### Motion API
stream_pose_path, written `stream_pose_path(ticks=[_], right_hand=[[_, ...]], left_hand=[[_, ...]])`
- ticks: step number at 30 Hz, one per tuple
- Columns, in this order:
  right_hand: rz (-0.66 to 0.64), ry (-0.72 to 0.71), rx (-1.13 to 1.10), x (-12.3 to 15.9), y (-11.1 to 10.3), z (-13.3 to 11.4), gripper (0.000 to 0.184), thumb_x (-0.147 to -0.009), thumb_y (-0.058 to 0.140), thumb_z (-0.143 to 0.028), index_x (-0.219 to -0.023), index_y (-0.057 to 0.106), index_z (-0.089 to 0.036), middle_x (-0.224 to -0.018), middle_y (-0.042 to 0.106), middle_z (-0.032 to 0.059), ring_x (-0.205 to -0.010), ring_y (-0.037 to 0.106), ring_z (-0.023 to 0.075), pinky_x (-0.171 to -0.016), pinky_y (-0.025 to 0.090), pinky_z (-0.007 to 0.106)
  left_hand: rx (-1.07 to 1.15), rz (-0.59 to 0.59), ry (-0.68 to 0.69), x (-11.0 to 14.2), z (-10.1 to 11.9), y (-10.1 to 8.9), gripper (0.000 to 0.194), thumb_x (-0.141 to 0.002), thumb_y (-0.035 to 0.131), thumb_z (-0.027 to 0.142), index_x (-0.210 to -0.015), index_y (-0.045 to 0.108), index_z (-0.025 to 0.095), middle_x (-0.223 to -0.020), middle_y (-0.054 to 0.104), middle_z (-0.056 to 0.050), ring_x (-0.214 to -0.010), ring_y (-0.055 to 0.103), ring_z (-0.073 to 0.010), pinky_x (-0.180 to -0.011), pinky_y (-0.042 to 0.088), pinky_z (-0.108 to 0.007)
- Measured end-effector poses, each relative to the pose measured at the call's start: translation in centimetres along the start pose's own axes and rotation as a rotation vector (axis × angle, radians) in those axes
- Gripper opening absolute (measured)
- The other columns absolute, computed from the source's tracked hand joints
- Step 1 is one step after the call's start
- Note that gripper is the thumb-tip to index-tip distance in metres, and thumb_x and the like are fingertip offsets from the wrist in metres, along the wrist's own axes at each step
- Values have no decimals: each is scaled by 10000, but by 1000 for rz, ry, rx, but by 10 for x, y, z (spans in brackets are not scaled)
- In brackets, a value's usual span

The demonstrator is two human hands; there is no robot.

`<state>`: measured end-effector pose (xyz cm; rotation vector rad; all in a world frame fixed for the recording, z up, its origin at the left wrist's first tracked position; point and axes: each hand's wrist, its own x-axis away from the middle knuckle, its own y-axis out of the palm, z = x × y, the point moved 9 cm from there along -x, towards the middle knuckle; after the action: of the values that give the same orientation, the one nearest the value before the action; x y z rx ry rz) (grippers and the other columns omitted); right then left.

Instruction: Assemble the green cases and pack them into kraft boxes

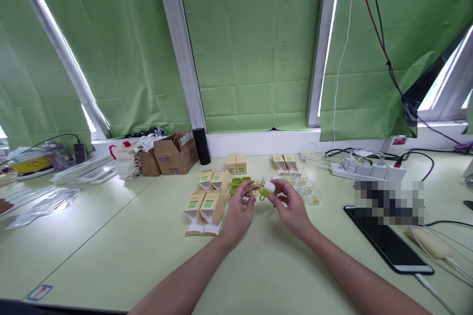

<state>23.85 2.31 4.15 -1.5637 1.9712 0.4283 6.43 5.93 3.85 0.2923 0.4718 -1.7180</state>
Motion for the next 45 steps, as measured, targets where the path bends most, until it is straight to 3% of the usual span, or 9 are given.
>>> stream_pose_path(ticks=[5, 12, 22, 30, 36, 39, 43, 45], right_hand=[[2, 116, -193, -1, 4, 15, 420, -935, 691, -538, -1184, 658, -202, -948, 698, 66, -749, 671, 189, -592, 631, 327], [-4, 223, -300, 1, 8, 29, 501, -888, 734, -619, -1116, 687, -175, -878, 736, 61, -663, 673, 178, -594, 634, 355], [-64, 327, -357, 2, 17, 27, 565, -800, 773, -709, -958, 744, -167, -646, 665, 8, -560, 616, 156, -539, 569, 302], [-103, 341, -303, 2, 19, 27, 579, -835, 699, -751, -859, 727, -174, -568, 619, -4, -496, 557, 139, -485, 481, 264], [-99, 290, -110, -1, 9, 22, 576, -926, 576, -727, -797, 712, -182, -647, 654, 24, -521, 517, 137, -509, 405, 263], [-48, 225, 95, -7, -7, 15, 498, -976, 530, -634, -873, 739, -194, -681, 677, 34, -585, 559, 173, -568, 414, 280], [-54, 125, 619, -18, -30, 0, 268, -963, 548, -366, -876, 749, -212, -727, 728, 47, -660, 632, 206, -641, 416, 296], [-91, 85, 924, -24, -39, -8, 235, -952, 543, -281, -894, 761, -218, -867, 781, 74, -805, 695, 239, -685, 414, 306]], left_hand=[[-204, -3, 190, 4, 16, 0, 419, -959, 602, 179, -1371, 617, 252, -1350, 674, -112, -1136, 650, -239, -930, 542, -383], [-439, -65, 493, 15, 35, 10, 506, -977, 544, 92, -1425, 613, 319, -1466, 617, -100, -1321, 501, -300, -1123, 440, -531], [-563, -50, 573, 18, 39, 12, 495, -914, 576, 21, -1335, 629, 276, -1438, 623, -110, -1325, 511, -315, -1079, 484, -559], [-563, -31, 605, 18, 42, 13, 424, -946, 657, 128, -1347, 624, 264, -1312, 683, -112, -1260, 538, -318, -1051, 498, -540], [-497, 21, 511, 12, 38, 6, 403, -915, 731, 190, -1305, 646, 248, -1237, 696, -104, -1209, 546, -304, -1030, 508, -487], [-468, 49, 438, 8, 31, 1, 381, -909, 752, 219, -1278, 660, 250, -1226, 688, -96, -1221, 538, -298, -1051, 497, -479], [-423, 77, 370, 3, 20, -4, 365, -902, 760, 231, -1257, 675, 254, -1214, 691, -87, -1226, 542, -292, -1060, 489, -474], [-399, 88, 339, 1, 16, -6, 363, -893, 764, 228, -1247, 684, 256, -1219, 691, -86, -1230, 546, -291, -1066, 487, -476]])
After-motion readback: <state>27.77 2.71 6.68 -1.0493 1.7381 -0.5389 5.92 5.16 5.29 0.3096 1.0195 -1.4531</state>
